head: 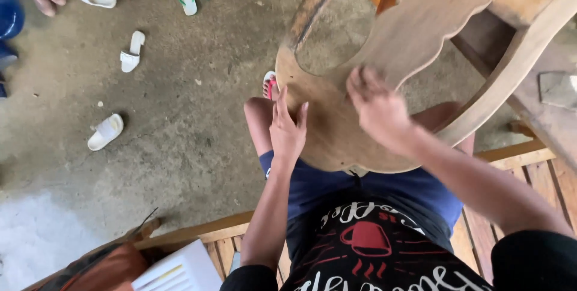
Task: Sanding the wooden backrest of a chair with sandpaper.
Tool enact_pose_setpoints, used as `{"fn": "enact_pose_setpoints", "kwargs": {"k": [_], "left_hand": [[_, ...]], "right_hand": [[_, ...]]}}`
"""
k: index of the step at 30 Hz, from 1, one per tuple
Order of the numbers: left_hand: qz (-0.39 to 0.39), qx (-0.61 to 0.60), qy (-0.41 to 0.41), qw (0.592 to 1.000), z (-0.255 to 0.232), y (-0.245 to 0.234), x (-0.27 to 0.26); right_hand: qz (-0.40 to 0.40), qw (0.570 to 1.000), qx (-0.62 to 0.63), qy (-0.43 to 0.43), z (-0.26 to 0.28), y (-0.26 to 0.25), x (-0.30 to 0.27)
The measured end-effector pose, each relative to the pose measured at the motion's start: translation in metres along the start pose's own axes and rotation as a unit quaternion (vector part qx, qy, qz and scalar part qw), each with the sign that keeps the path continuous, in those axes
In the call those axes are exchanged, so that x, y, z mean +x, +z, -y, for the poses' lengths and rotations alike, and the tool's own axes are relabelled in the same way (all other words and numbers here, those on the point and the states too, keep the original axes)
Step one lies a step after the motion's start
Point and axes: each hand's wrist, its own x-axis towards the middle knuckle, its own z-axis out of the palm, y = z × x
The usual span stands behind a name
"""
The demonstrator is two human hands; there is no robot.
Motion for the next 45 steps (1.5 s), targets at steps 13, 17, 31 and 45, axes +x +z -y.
{"fn": "enact_pose_setpoints", "kwargs": {"k": [13, 17, 31, 45], "left_hand": [[0.003, -0.016, 0.008, 1.000, -0.002, -0.003, -0.002], [-0.030, -0.017, 0.055, 0.998, -0.005, -0.006, 0.006], [-0.038, 0.001, 0.078, 0.996, 0.000, -0.004, -0.006], [-0.014, 0.249, 0.182, 0.951, -0.031, 0.014, -0.013]], "right_hand": [[0.262, 0.949, -0.165, 0.054, -0.083, 0.041, 0.034], [0.172, 0.980, -0.003, 0.100, -0.037, 0.026, 0.032], [0.320, 0.931, -0.085, 0.156, -0.124, 0.086, 0.029], [0.110, 0.991, 0.069, 0.011, -0.051, 0.015, -0.036]]}}
